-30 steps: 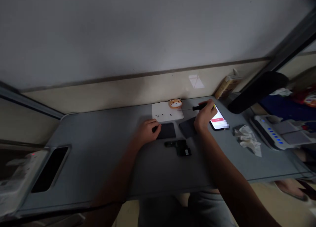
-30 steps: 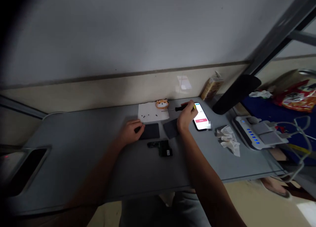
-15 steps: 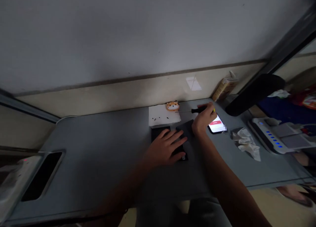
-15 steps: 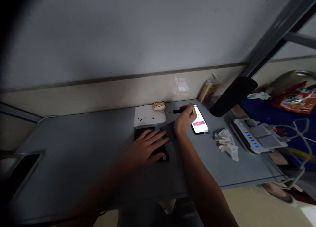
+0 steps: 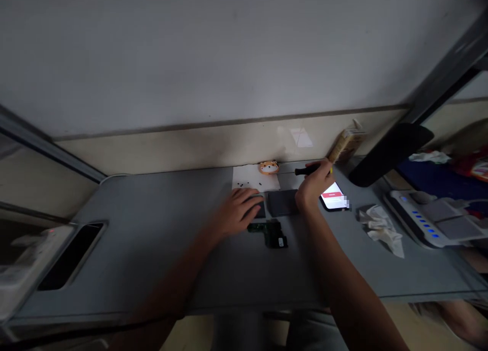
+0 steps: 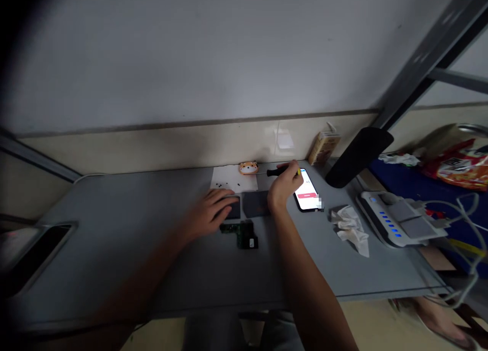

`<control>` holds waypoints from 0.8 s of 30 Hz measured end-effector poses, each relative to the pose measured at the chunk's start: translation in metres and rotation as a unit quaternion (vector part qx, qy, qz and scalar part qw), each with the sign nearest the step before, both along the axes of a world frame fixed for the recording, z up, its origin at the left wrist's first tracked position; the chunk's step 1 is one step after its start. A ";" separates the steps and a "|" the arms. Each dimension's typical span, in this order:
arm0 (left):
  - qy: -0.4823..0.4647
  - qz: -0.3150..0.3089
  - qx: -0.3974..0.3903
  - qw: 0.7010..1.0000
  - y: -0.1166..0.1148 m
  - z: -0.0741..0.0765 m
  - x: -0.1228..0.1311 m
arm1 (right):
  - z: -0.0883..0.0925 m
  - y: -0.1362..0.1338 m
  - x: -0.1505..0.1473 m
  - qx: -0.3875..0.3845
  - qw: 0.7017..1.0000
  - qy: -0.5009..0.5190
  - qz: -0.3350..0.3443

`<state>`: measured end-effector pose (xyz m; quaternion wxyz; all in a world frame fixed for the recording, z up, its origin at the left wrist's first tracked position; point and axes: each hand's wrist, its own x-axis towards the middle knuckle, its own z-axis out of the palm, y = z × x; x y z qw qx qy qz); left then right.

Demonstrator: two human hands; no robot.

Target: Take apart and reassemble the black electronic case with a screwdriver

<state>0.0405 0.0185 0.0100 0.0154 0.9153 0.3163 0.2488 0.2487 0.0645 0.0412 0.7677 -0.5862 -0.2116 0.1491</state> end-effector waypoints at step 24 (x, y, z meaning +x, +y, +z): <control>-0.091 0.218 -0.012 0.972 0.032 -0.019 -0.053 | 0.014 -0.016 -0.015 0.036 0.995 -0.092 0.027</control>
